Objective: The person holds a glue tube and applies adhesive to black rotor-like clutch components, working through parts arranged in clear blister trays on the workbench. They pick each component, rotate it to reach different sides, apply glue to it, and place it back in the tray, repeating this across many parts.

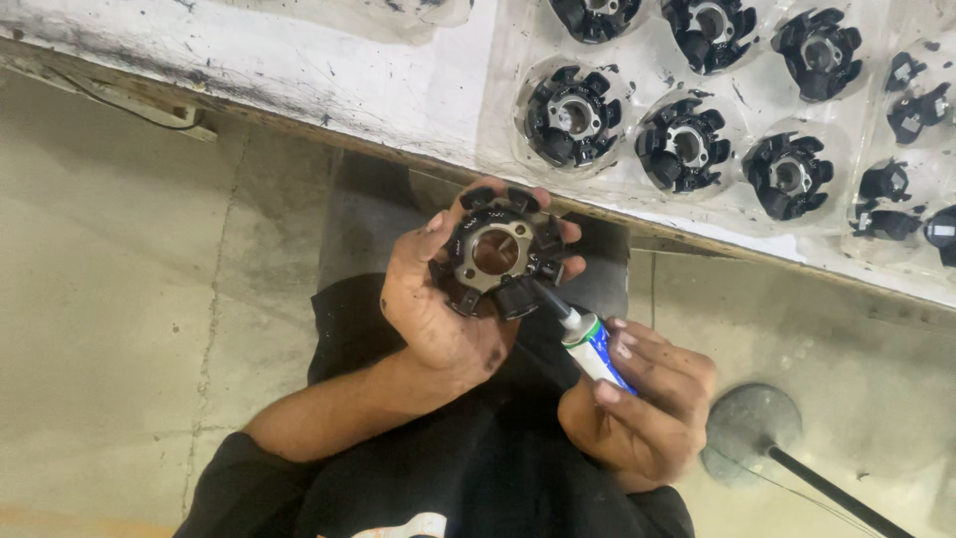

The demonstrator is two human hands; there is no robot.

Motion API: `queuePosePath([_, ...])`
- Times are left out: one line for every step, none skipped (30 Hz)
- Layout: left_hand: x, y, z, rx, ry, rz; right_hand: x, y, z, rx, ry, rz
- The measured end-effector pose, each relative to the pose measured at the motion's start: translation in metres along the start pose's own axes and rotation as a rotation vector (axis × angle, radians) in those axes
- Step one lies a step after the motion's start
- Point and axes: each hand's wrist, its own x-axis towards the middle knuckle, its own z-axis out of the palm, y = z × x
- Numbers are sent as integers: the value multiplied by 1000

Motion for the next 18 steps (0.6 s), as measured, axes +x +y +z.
queuePosePath([0,-1,0,-8,9,-9,0,1,-1,-2,-23,-6])
queuePosePath([-1,-2,0,-17,22,-20,0,1,-2,6,-46,-4])
queuePosePath([-1,-2,0,-10,34,-22,1,1,-2,13,-69,-3])
queuePosePath([-1,-3,0,-3,44,-24,1,0,-2,19,-93,-2])
queuePosePath([-1,-3,0,5,51,-24,0,0,-2,20,-76,9])
queuePosePath([0,-3,0,-4,75,-37,0,0,-2,23,-62,22])
queuePosePath([0,-3,0,-12,99,-49,0,-1,-1,25,-48,34])
queuePosePath([0,-3,-1,-20,121,-60,0,0,-1,21,-48,22])
queuePosePath([1,-2,-2,-17,121,-56,0,1,-1,18,-48,10])
queuePosePath([2,-2,-2,-14,123,-52,-1,1,-1,15,-49,-1])
queuePosePath([2,-2,-3,-12,126,-48,0,2,-1,20,-48,2])
queuePosePath([3,-2,-3,-16,127,-53,0,2,-1,25,-46,4])
queuePosePath([3,-2,-4,-19,127,-60,0,3,-1,30,-43,5])
queuePosePath([3,-1,-4,-22,130,-66,1,3,-1,30,-49,0])
queuePosePath([3,-1,-3,-18,132,-67,2,4,-1,31,-56,-5])
queuePosePath([3,-1,-3,-15,131,-66,3,4,-1,32,-62,-12])
queuePosePath([3,-1,-3,-11,131,-66,4,3,-1,41,-80,-7])
queuePosePath([4,0,-3,-14,142,-72,6,3,-3,49,-97,-1])
